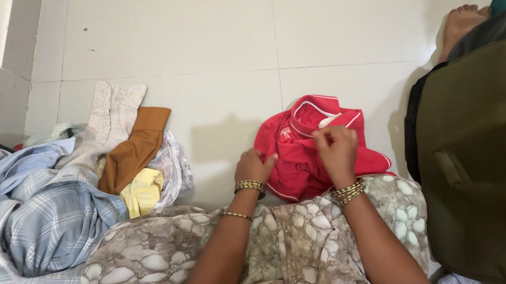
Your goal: The person picks up a red polo shirt from a pile of clothes on the floor, spreads it out flat, folds it into a small rectangle, and then places it into an open green bag.
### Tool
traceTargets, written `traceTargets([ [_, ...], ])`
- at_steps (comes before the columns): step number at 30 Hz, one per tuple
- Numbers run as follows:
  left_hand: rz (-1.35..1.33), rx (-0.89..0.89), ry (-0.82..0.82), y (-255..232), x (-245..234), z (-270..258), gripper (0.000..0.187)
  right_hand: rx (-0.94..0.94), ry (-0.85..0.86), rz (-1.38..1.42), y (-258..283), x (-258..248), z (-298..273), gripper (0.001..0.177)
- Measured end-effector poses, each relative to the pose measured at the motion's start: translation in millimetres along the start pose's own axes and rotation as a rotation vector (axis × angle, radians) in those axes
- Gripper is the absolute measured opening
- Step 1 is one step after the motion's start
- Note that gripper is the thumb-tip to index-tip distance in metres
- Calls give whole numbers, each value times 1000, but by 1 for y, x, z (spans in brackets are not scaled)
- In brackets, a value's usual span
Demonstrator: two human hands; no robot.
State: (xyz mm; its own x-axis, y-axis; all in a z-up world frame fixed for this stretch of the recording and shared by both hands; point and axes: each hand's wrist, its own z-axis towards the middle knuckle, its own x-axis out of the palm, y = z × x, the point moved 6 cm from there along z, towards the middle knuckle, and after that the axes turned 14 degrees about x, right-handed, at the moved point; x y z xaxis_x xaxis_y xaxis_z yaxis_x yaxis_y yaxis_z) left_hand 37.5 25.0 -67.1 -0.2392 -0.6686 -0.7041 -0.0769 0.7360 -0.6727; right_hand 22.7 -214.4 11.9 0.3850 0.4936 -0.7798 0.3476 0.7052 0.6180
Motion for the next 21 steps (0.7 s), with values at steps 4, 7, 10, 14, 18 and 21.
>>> traceTargets([
  [4,15,-35,179,32,30,10,45,-102,19,-321,6,7,-12,34],
  [7,-132,-25,10,69,47,34,36,-50,107,-291,-30,26,1,24],
  [10,-448,4,-307,93,28,54,28,219,295,239,-77,40,22,10],
  [14,-1287,-22,-574,83,-39,66,15,422,302,1185,-91,19,47,21],
  [18,-1570,308,-465,44,-107,43,18,354,307,1527,-98,-26,56,20],
  [21,-1051,359,-331,31,-111,44,33,497,201,1383,-132,-27,60,21],
])
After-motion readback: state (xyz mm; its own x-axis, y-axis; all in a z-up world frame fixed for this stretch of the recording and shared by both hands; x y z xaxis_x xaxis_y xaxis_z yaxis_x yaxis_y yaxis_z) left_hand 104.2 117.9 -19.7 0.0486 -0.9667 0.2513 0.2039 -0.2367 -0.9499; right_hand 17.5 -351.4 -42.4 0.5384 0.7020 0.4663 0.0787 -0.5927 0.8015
